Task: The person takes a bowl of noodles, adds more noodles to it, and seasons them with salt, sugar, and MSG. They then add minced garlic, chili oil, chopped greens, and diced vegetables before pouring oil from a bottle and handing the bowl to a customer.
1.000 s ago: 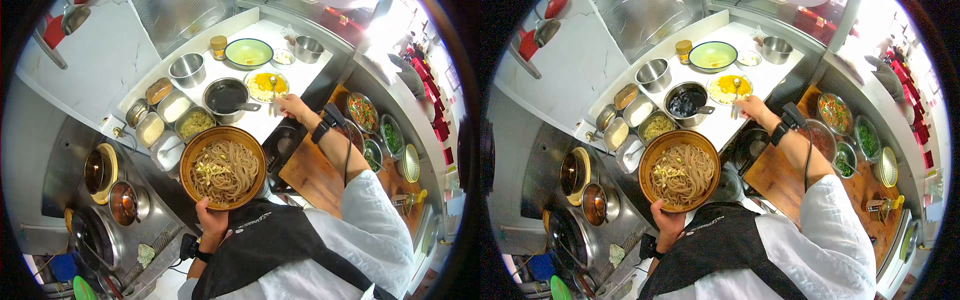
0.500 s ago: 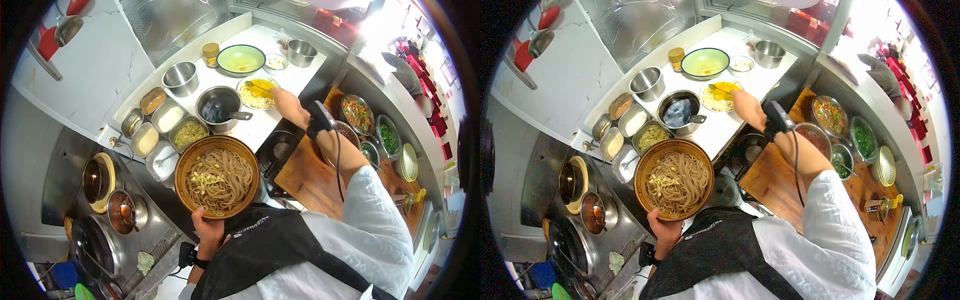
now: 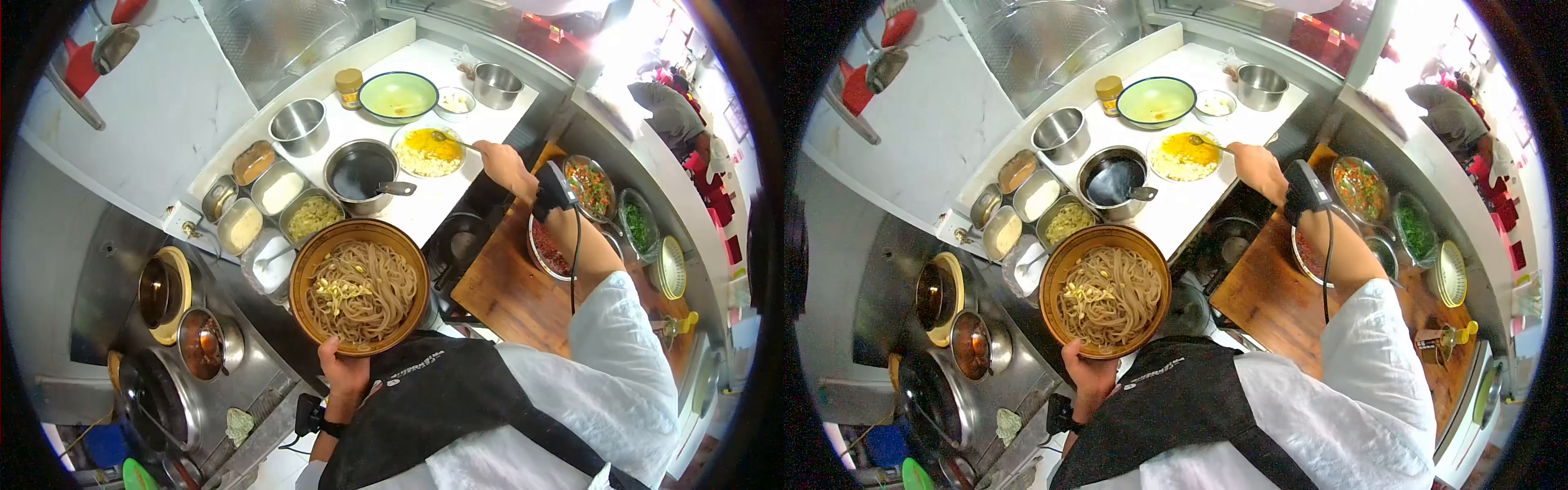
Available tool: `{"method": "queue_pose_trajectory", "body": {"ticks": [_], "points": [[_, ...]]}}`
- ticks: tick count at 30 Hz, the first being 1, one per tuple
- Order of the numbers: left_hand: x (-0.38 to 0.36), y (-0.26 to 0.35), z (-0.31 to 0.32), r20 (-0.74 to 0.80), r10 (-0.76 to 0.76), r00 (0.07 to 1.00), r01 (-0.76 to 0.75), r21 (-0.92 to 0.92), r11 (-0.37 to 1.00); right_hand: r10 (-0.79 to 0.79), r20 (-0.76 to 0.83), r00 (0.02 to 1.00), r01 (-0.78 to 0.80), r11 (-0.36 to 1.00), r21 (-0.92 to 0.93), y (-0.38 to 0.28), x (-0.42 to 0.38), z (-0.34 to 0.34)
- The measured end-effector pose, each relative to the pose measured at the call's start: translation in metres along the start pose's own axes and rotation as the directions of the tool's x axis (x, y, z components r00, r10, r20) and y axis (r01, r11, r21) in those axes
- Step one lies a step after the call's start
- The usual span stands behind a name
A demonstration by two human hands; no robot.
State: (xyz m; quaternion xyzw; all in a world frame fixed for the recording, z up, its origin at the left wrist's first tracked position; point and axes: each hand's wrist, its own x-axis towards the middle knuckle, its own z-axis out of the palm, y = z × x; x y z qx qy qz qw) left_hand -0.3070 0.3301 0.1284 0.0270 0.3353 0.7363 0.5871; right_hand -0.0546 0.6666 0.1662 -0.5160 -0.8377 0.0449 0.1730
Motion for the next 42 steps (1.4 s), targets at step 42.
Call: {"method": "queue_pose_trajectory", "body": {"ticks": [42], "points": [[0.04, -0.058, 0.096, 0.112, -0.109, 0.988, 0.111, -0.01, 0.994, -0.181, -0.207, 0.961, 0.249, 0.891, 0.379, -0.008, -0.056, -0.061]]}}
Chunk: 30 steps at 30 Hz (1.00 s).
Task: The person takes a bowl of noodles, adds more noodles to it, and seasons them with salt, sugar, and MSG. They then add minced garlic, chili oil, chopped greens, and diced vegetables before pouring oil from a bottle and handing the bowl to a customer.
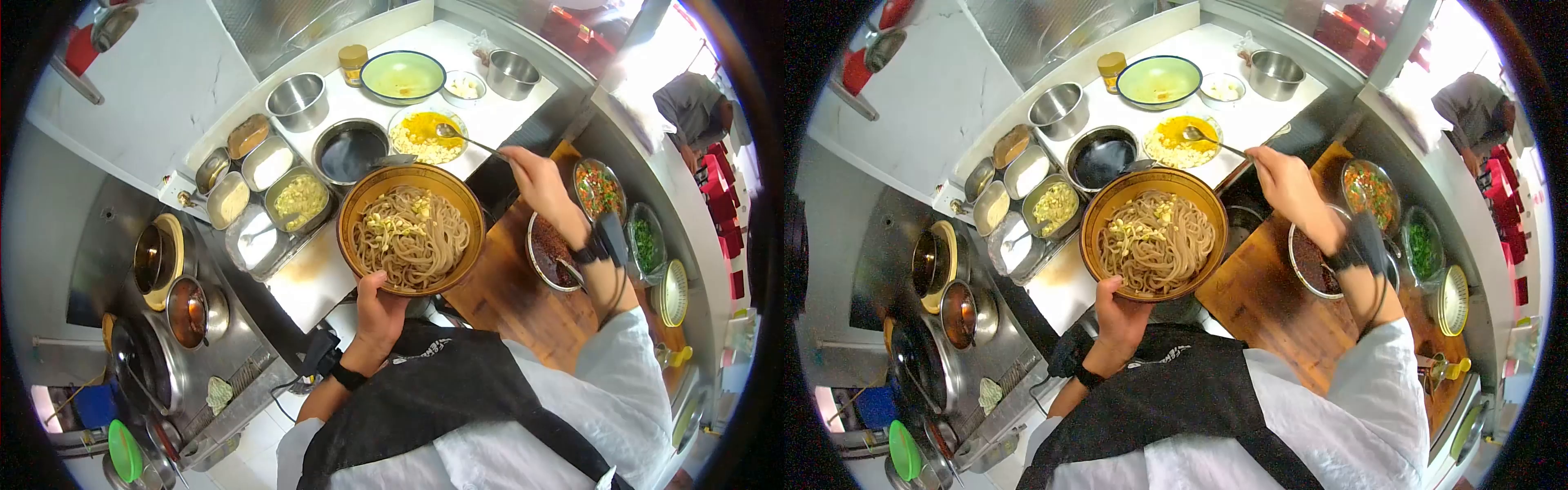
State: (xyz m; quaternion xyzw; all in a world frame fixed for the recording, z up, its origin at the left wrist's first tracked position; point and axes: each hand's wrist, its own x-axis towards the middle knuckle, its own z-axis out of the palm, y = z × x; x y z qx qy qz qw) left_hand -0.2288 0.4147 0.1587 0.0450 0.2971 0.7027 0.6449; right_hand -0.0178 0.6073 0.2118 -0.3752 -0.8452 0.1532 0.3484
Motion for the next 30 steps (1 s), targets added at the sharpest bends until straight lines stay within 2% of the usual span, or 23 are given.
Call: {"method": "queue_pose_trajectory", "body": {"ticks": [2, 3, 5, 6, 7, 9, 10, 11, 13, 14, 15, 17, 20, 25, 27, 28, 30], "points": [[-0.001, 0.0, 0.0, -0.014, -0.01, 1.0, 0.01, -0.01, 1.0, 0.131, 0.064, 0.989, -0.114, 0.969, -0.219, 0.026, 0.018, 0.016], [-0.001, 0.001, 0.0, -0.016, -0.017, 1.0, 0.017, 0.0, 1.0, 0.131, 0.058, 0.99, -0.116, 0.969, -0.219, 0.032, 0.023, 0.021], [-0.001, 0.0, -0.001, -0.014, -0.016, 1.0, 0.016, 0.012, 1.0, 0.25, 0.19, 0.949, -0.18, 0.929, -0.323, 0.038, 0.033, 0.031], [-0.001, -0.001, -0.002, -0.018, -0.01, 1.0, 0.01, 0.003, 1.0, 0.211, 0.199, 0.957, -0.164, 0.959, -0.231, 0.044, 0.034, 0.035], [0.0, -0.002, -0.003, -0.023, -0.003, 1.0, 0.002, -0.008, 1.0, 0.206, 0.197, 0.958, -0.159, 0.96, -0.229, 0.056, 0.034, 0.043], [0.0, -0.002, -0.004, -0.026, 0.0, 1.0, 0.0, -0.008, 1.0, 0.174, 0.199, 0.964, -0.191, 0.979, 0.069, 0.075, 0.033, 0.058], [0.001, -0.002, -0.005, -0.034, -0.006, 0.999, 0.006, -0.003, 1.0, 0.474, 0.371, 0.799, -0.57, 0.792, 0.217, 0.039, 0.038, 0.043], [0.0, -0.002, -0.005, -0.044, -0.015, 0.999, 0.015, 0.002, 1.0, 0.475, 0.373, 0.797, -0.572, 0.791, 0.217, 0.039, 0.038, 0.048], [-0.001, -0.002, -0.004, -0.043, -0.008, 0.999, 0.009, 0.009, 1.0, 0.576, 0.495, 0.65, -0.756, 0.428, 0.495, 0.042, 0.038, 0.057], [-0.001, -0.002, -0.004, -0.043, -0.002, 0.999, 0.003, 0.014, 1.0, 0.59, 0.504, 0.631, -0.762, 0.348, 0.547, 0.038, 0.038, 0.059], [-0.001, -0.001, -0.003, -0.044, -0.003, 0.999, 0.004, 0.018, 1.0, 0.59, 0.504, 0.631, -0.761, 0.345, 0.549, 0.039, 0.037, 0.059], [-0.002, 0.0, -0.002, -0.054, -0.003, 0.999, 0.005, 0.031, 1.0, 0.557, 0.537, 0.634, -0.737, 0.223, 0.639, 0.042, 0.035, 0.06], [-0.001, -0.001, -0.001, -0.05, -0.005, 0.999, 0.008, 0.043, 0.999, 0.566, 0.547, 0.617, -0.724, 0.136, 0.676, 0.039, 0.035, 0.05], [-0.001, -0.001, 0.0, -0.046, -0.006, 0.999, 0.009, 0.048, 0.999, 0.525, 0.545, 0.654, -0.702, 0.151, 0.696, 0.047, 0.033, 0.038], [-0.001, -0.002, 0.0, -0.045, -0.015, 0.999, 0.017, 0.051, 0.999, 0.551, 0.48, 0.683, -0.688, 0.265, 0.676, 0.047, 0.032, 0.036], [0.0, -0.003, 0.0, -0.039, -0.009, 0.999, 0.011, 0.048, 0.999, 0.551, 0.478, 0.685, -0.686, 0.267, 0.677, 0.048, 0.033, 0.037], [0.0, -0.004, 0.0, -0.033, -0.006, 0.999, 0.007, 0.046, 0.999, 0.595, 0.331, 0.732, -0.68, 0.616, 0.397, 0.052, 0.036, 0.041]]}}
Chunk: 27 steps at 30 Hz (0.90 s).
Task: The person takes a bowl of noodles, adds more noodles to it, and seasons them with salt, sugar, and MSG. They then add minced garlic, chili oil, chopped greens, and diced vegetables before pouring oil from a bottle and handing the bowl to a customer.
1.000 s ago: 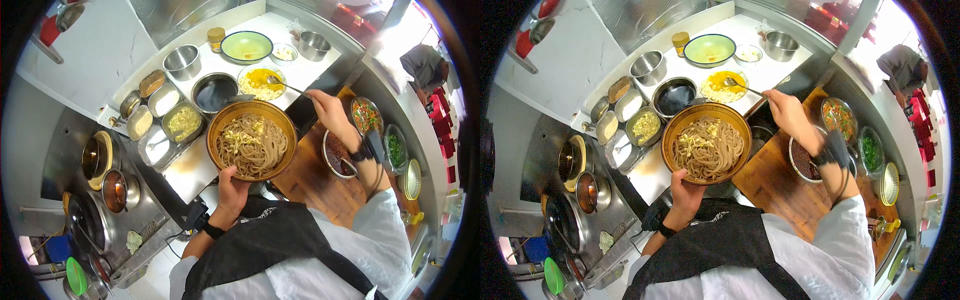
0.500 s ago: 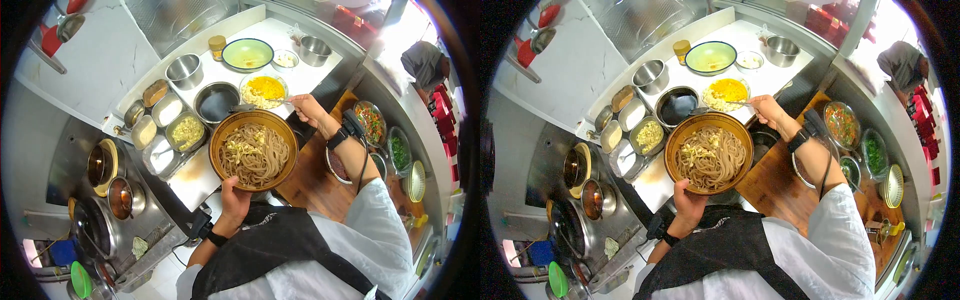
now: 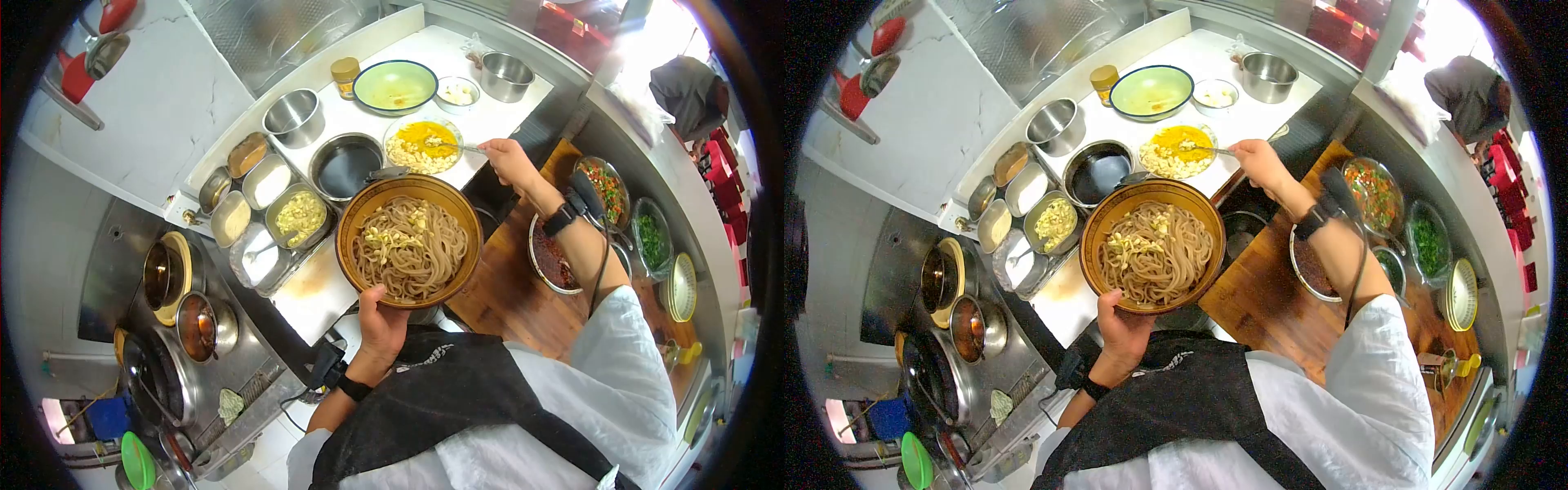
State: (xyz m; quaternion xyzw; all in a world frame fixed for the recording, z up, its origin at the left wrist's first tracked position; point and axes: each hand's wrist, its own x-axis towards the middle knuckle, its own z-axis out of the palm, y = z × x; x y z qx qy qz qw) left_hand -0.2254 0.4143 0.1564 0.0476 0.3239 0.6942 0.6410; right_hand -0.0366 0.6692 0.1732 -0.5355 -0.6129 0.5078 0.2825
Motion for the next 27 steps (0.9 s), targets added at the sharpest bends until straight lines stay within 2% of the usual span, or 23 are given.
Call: {"method": "queue_pose_trajectory", "body": {"ticks": [1, 2, 3, 4, 5, 7, 8, 9, 10, 11, 12, 14, 18, 20, 27], "points": [[0.0, 0.0, 0.0, 0.009, -0.004, 1.0, 0.004, -0.007, 1.0, 0.001, -0.003, 1.0, -0.001, 1.0, 0.003, 0.009, 0.007, 0.002], [-0.001, 0.001, 0.001, 0.015, -0.011, 1.0, 0.011, -0.015, 1.0, -0.34, -0.038, 0.94, 0.313, 0.9, -0.304, 0.018, 0.015, 0.008], [-0.001, 0.001, 0.001, 0.016, -0.011, 1.0, 0.011, -0.015, 1.0, -0.64, 0.038, 0.768, 0.539, 0.614, -0.577, 0.027, 0.023, 0.009], [-0.001, 0.0, 0.0, 0.011, -0.004, 1.0, 0.004, -0.016, 1.0, -0.487, 0.055, 0.872, 0.428, 0.7, -0.571, 0.011, 0.012, 0.014], [-0.001, 0.0, 0.0, 0.005, 0.003, 1.0, -0.003, -0.019, 1.0, -0.487, 0.057, 0.871, 0.429, 0.7, -0.571, 0.013, 0.011, 0.017], [0.0, -0.001, -0.001, -0.003, 0.012, 1.0, -0.012, -0.02, 1.0, -0.426, 0.098, 0.899, 0.428, 0.81, -0.401, 0.015, 0.01, 0.024], [0.0, -0.002, -0.001, -0.01, 0.018, 1.0, -0.018, -0.019, 1.0, -0.247, 0.103, 0.964, 0.266, 0.924, -0.274, 0.004, 0.0, 0.025], [0.0, -0.003, -0.001, -0.011, 0.021, 1.0, -0.021, -0.022, 1.0, -0.248, 0.106, 0.963, 0.268, 0.923, -0.275, 0.007, 0.003, 0.023], [-0.001, -0.003, 0.0, -0.003, 0.02, 1.0, -0.02, -0.024, 1.0, -0.084, 0.168, 0.982, 0.083, 0.996, 0.01, 0.009, 0.006, 0.02], [0.0, -0.003, 0.0, 0.007, 0.02, 1.0, -0.02, -0.025, 0.999, 0.057, 0.27, 0.961, -0.135, 0.951, 0.277, 0.011, 0.009, 0.018], [0.0, -0.003, 0.001, 0.009, 0.02, 1.0, -0.02, -0.023, 1.0, 0.055, 0.269, 0.962, -0.133, 0.951, 0.279, 0.013, 0.01, 0.019], [0.0, -0.004, 0.002, -0.007, 0.027, 1.0, -0.028, -0.033, 0.999, 0.111, 0.251, 0.962, -0.217, 0.869, 0.445, 0.01, 0.006, 0.024], [0.0, -0.004, 0.002, -0.014, 0.03, 0.999, -0.031, -0.021, 0.999, 0.113, 0.212, 0.971, -0.197, 0.881, 0.43, 0.011, 0.003, 0.021], [0.0, -0.005, 0.0, -0.015, 0.023, 1.0, -0.024, -0.019, 1.0, 0.073, 0.216, 0.974, -0.171, 0.86, 0.481, 0.009, 0.001, 0.014], [-0.002, -0.005, 0.004, -0.014, 0.028, 1.0, -0.028, -0.039, 0.999, 0.007, 0.198, 0.98, -0.098, 0.885, 0.454, -0.003, -0.015, -0.006]]}}
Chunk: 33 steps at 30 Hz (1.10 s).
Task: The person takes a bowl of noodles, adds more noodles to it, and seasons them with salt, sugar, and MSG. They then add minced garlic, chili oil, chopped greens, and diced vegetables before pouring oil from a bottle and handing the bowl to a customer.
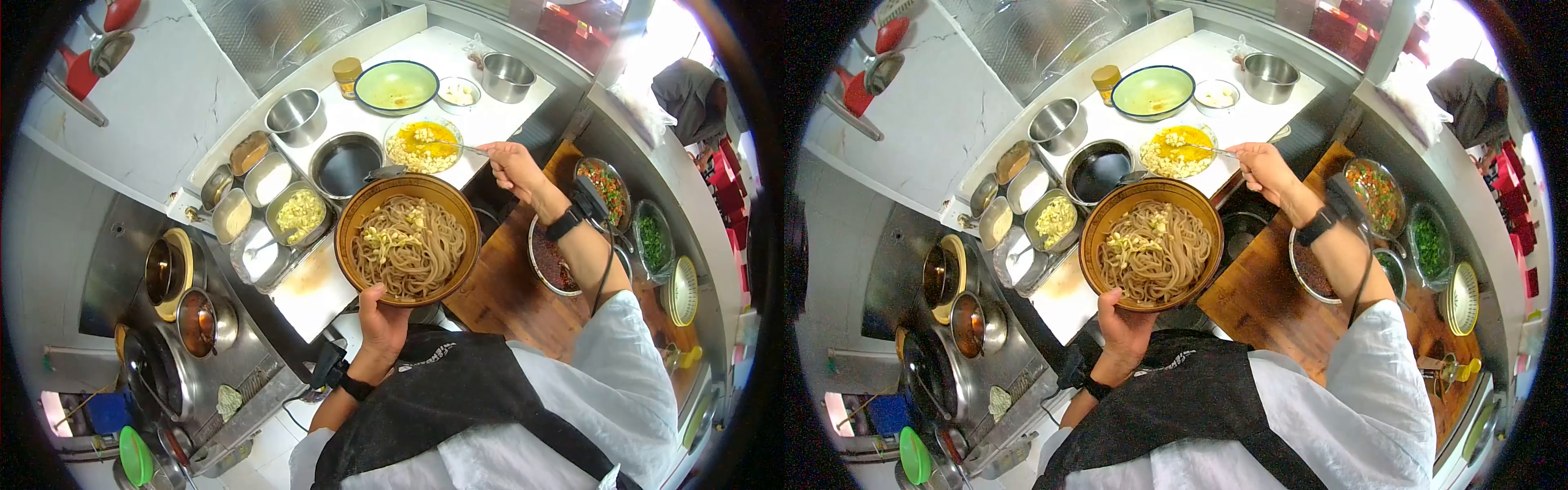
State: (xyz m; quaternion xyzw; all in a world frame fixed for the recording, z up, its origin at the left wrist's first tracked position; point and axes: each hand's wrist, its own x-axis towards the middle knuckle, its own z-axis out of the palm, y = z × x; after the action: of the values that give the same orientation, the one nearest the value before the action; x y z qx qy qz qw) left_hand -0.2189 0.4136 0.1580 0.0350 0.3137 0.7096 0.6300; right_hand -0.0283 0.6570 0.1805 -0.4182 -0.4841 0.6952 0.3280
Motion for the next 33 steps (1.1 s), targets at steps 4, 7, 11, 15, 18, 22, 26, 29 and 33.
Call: {"method": "queue_pose_trajectory", "body": {"ticks": [4, 7, 11, 15, 18, 22, 26, 29, 33], "points": [[0.001, 0.0, 0.002, 0.002, -0.005, 1.0, 0.005, -0.013, 1.0, -0.078, 0.016, 0.997, 0.079, 0.985, -0.151, -0.023, -0.051, 0.006], [0.0, -0.001, 0.001, 0.01, -0.005, 1.0, 0.005, -0.02, 1.0, -0.662, 0.406, 0.63, 0.667, 0.193, -0.72, -0.013, -0.093, 0.011], [0.002, -0.001, 0.001, 0.033, 0.016, 0.999, -0.015, -0.014, 1.0, -0.399, 0.719, 0.569, 0.635, -0.342, -0.693, -0.011, -0.126, 0.009], [0.002, -0.002, -0.001, 0.016, 0.008, 1.0, -0.008, -0.024, 1.0, -0.693, 0.429, 0.58, 0.587, -0.01, -0.81, -0.001, -0.1, 0.014], [0.0, -0.004, 0.0, 0.008, 0.035, 0.999, -0.035, 0.006, 0.999, -0.615, 0.156, 0.773, 0.477, 0.401, -0.782, 0.019, -0.047, 0.013], [0.005, -0.005, -0.001, 0.055, 0.023, 0.998, -0.022, -0.03, 0.999, -0.185, 0.083, 0.979, 0.193, 0.975, -0.108, 0.06, 0.014, 0.019], [0.005, -0.001, -0.006, 0.048, -0.03, 0.998, 0.03, 0.003, 1.0, -0.249, -0.084, 0.965, 0.068, 0.545, -0.836, 0.041, -0.031, 0.04], [0.009, 0.005, -0.018, 0.058, -0.005, 0.998, 0.001, 0.063, 0.998, -0.49, -0.12, 0.863, 0.093, 0.388, -0.917, 0.052, -0.099, 0.008], [0.008, 0.008, -0.024, 0.135, -0.003, 0.991, 0.001, 0.017, 1.0, -0.683, -0.153, 0.714, -0.311, -0.114, -0.943, 0.088, -0.185, -0.104]]}}
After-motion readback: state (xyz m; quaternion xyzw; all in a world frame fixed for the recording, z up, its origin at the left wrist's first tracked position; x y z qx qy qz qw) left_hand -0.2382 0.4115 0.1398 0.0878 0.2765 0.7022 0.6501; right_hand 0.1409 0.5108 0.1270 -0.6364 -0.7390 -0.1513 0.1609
